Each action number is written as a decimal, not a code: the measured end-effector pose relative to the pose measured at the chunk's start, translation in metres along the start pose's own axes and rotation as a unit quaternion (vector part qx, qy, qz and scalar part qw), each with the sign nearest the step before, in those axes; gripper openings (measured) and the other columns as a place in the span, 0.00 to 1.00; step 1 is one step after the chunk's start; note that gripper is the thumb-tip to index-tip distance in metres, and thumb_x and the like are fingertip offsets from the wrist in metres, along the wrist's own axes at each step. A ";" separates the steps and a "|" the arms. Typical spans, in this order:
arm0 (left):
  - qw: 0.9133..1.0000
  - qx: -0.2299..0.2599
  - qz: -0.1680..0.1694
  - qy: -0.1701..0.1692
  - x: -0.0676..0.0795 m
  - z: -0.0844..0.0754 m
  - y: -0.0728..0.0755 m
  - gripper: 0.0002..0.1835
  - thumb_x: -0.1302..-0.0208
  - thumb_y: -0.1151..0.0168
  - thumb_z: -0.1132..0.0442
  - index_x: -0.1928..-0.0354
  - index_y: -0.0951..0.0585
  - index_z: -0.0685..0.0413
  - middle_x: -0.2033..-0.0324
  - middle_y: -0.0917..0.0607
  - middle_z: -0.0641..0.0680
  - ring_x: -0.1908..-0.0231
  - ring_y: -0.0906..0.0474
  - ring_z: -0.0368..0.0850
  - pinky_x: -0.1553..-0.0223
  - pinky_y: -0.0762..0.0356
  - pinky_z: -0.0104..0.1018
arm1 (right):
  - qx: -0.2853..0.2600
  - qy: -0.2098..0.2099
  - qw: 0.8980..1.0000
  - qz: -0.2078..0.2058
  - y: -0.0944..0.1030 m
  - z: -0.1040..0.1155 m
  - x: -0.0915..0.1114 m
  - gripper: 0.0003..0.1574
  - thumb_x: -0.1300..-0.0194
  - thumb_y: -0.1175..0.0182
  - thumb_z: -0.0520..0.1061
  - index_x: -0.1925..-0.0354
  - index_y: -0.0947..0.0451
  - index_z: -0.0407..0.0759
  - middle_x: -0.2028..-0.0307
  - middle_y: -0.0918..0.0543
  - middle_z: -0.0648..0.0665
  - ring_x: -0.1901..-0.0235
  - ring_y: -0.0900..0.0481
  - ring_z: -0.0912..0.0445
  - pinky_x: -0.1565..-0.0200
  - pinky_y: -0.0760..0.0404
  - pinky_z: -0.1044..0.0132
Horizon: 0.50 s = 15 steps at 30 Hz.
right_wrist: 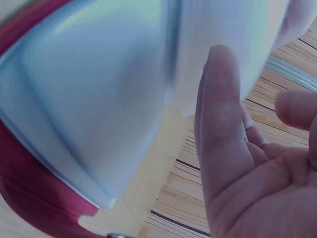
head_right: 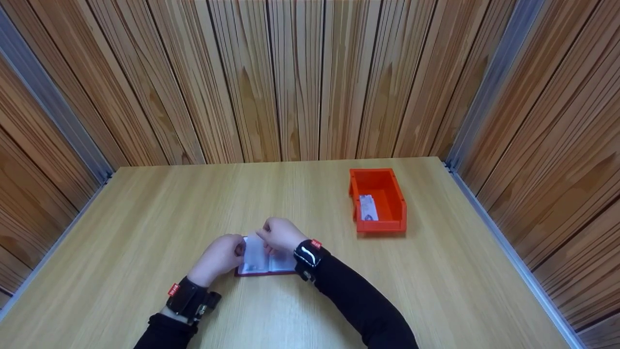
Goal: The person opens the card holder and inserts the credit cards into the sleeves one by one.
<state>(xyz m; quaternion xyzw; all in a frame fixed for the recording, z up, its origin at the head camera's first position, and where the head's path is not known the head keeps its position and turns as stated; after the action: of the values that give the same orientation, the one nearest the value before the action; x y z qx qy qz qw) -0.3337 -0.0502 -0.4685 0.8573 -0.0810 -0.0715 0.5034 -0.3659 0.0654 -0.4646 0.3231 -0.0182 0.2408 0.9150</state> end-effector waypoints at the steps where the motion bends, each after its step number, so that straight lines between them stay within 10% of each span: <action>1: 1.000 -0.002 -0.005 -0.007 0.000 -0.001 0.001 0.08 0.45 0.33 0.73 0.61 0.18 0.64 0.69 0.19 0.54 0.65 0.22 0.51 0.57 0.23 0.48 | 0.004 0.001 1.000 0.003 -0.002 0.000 0.000 0.13 0.25 0.46 0.47 0.57 0.25 0.37 0.73 0.17 0.43 0.73 0.16 0.49 0.68 0.16 0.57; 15: 0.997 -0.011 -0.042 -0.056 0.002 -0.005 0.004 0.07 0.50 0.36 0.77 0.71 0.22 0.61 0.74 0.21 0.54 0.71 0.23 0.52 0.65 0.23 0.48 | 0.078 0.037 0.996 -0.008 -0.007 0.001 0.003 0.05 0.33 0.38 0.39 0.65 0.24 0.39 0.75 0.19 0.45 0.76 0.18 0.53 0.73 0.19 0.64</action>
<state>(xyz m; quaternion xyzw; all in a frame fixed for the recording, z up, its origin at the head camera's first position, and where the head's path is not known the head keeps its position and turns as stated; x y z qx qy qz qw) -0.3313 -0.0486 -0.4623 0.8489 -0.0726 -0.1415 0.5040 -0.3600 0.0610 -0.4677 0.3845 0.0370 0.2454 0.8891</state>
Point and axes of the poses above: each hand's wrist, its own x-axis away from the middle knuckle, its own y-axis out of the back of the hand, z = x × y, the point moved 10 cm from there along -x, towards the middle knuckle
